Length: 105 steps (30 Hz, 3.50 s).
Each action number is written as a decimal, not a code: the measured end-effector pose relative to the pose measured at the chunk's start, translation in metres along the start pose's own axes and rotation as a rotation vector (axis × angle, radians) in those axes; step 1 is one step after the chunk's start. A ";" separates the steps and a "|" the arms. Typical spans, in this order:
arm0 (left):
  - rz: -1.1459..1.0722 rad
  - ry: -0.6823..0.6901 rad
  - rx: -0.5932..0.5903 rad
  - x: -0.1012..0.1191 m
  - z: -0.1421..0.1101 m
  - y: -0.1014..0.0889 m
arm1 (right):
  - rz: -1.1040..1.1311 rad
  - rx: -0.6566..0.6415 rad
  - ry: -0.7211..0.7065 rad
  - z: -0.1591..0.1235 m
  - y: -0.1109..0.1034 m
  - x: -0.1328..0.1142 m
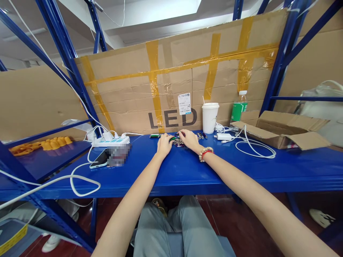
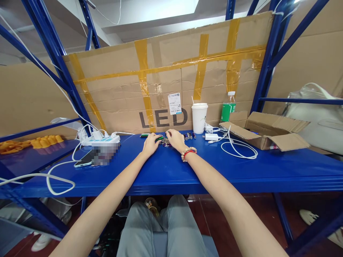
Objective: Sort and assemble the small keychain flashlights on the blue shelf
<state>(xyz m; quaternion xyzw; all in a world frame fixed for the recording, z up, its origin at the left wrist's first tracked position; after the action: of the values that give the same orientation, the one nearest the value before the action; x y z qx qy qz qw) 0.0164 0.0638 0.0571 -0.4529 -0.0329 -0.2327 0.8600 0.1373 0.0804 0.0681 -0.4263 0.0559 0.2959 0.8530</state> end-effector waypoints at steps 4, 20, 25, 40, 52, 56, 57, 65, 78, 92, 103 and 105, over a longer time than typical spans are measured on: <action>0.004 -0.038 0.023 0.001 -0.002 -0.005 | 0.155 0.050 0.201 0.000 -0.005 0.026; -0.020 -0.145 0.032 0.000 -0.005 -0.015 | 0.124 0.085 0.394 0.000 -0.008 0.074; -0.026 -0.138 0.034 0.001 -0.006 -0.014 | 0.194 0.085 0.365 0.001 -0.005 0.068; -0.016 -0.116 0.023 0.002 -0.005 -0.011 | 0.439 -0.095 -0.007 0.015 0.037 0.028; -0.008 0.034 -0.036 0.014 -0.002 -0.005 | 0.643 -0.123 -0.105 0.005 0.024 -0.005; -0.003 0.029 -0.030 0.015 -0.003 -0.007 | 0.616 -0.120 -0.090 0.006 0.025 -0.005; -0.014 0.007 -0.017 0.013 -0.003 -0.009 | 0.601 -0.100 -0.076 0.007 0.022 -0.001; -0.039 -0.158 0.071 -0.005 -0.006 -0.020 | 0.362 0.315 0.314 0.006 -0.030 0.095; -0.051 -0.188 0.054 -0.007 -0.007 -0.018 | 0.143 0.259 0.683 -0.016 -0.033 0.159; -0.034 -0.214 0.076 -0.018 -0.005 -0.010 | -0.017 0.069 0.631 -0.009 -0.017 0.147; -0.015 -0.248 0.016 -0.018 -0.008 -0.009 | -0.138 0.096 0.284 0.005 -0.025 0.086; -0.009 -0.248 0.000 -0.017 -0.008 -0.009 | -0.114 0.109 0.177 0.006 -0.026 0.059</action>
<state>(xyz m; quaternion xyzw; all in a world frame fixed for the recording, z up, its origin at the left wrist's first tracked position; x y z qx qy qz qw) -0.0041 0.0594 0.0545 -0.4780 -0.1409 -0.1785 0.8484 0.1990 0.1000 0.0691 -0.4064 0.1227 0.2044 0.8820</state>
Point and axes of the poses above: each hand's wrist, its own z-axis towards the middle knuckle, its own y-axis out of the palm, x = y × z, the point moved 10 cm from there along z, towards the middle knuckle, and after that the axes turned 4 degrees about -z, right-handed, at the moved point
